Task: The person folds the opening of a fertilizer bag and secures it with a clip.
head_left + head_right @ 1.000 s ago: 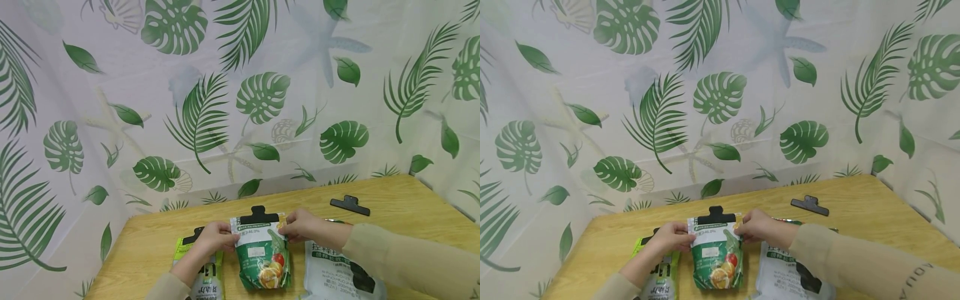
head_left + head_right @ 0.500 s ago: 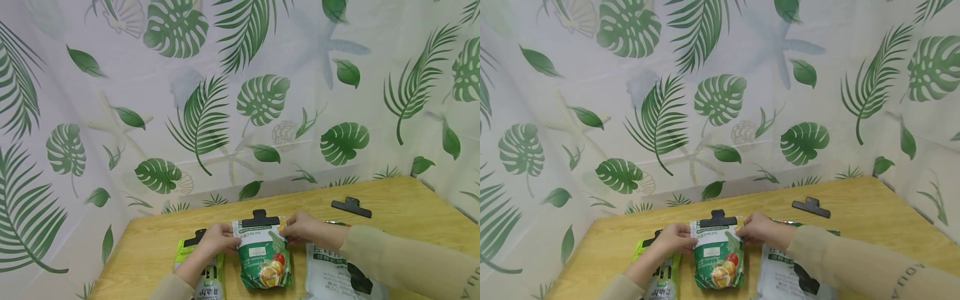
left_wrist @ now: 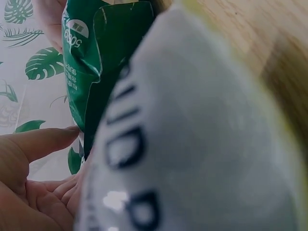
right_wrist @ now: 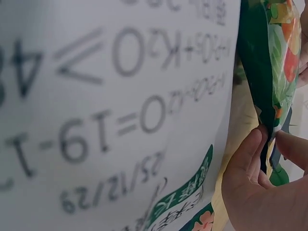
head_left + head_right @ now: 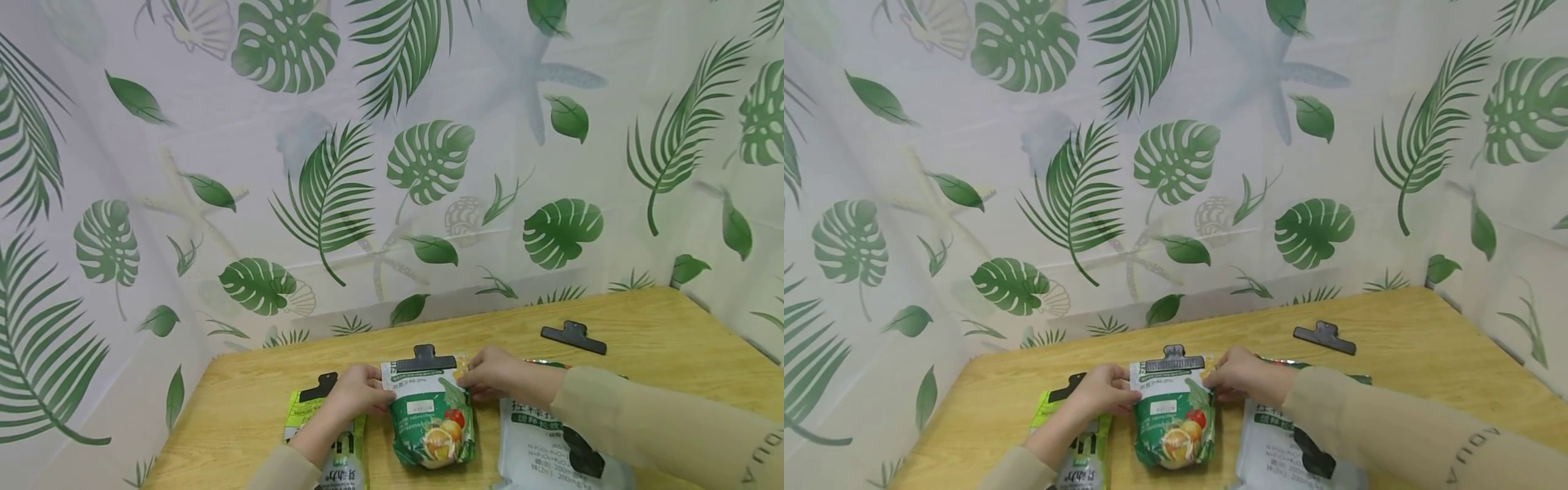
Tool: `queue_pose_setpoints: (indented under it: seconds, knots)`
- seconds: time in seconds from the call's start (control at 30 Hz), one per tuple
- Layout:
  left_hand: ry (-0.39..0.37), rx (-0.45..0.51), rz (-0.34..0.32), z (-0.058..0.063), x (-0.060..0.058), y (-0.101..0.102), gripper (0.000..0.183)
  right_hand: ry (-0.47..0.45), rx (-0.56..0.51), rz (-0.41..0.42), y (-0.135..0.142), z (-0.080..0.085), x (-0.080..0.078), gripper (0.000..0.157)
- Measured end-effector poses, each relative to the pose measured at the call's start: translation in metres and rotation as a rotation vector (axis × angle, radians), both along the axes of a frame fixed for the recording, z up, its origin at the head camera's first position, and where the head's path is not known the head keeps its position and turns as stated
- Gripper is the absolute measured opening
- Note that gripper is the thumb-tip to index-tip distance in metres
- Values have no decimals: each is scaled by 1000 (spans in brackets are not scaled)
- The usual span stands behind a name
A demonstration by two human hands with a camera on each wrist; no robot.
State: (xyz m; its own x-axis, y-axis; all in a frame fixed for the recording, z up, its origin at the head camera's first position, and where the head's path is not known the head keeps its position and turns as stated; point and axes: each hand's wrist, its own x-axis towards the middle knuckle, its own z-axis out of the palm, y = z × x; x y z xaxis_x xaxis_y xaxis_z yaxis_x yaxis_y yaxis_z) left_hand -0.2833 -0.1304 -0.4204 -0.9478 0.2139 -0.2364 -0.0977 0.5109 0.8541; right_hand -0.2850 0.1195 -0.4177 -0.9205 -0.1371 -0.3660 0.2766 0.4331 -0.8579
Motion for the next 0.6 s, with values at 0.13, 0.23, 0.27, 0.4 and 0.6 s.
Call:
queue_pose_setpoints:
  seconds: [0.13,0.23,0.27,0.4,0.6]
  knots:
    - [15,-37,-16,0,0,0,35,1,-2,0,0,-2,-1,18]
    - [34,-60,-32,-1,0,0,34,0,2,1,-1,-2,-1,15]
    - [38,-65,-38,-1,-1,0,34,0,5,2,-1,-2,-1,14]
    - [44,-83,-52,-2,-1,0,32,1,11,1,-1,-2,-2,13]
    - [37,-93,-63,-1,0,0,32,-17,16,-16,-2,-5,-4,10]
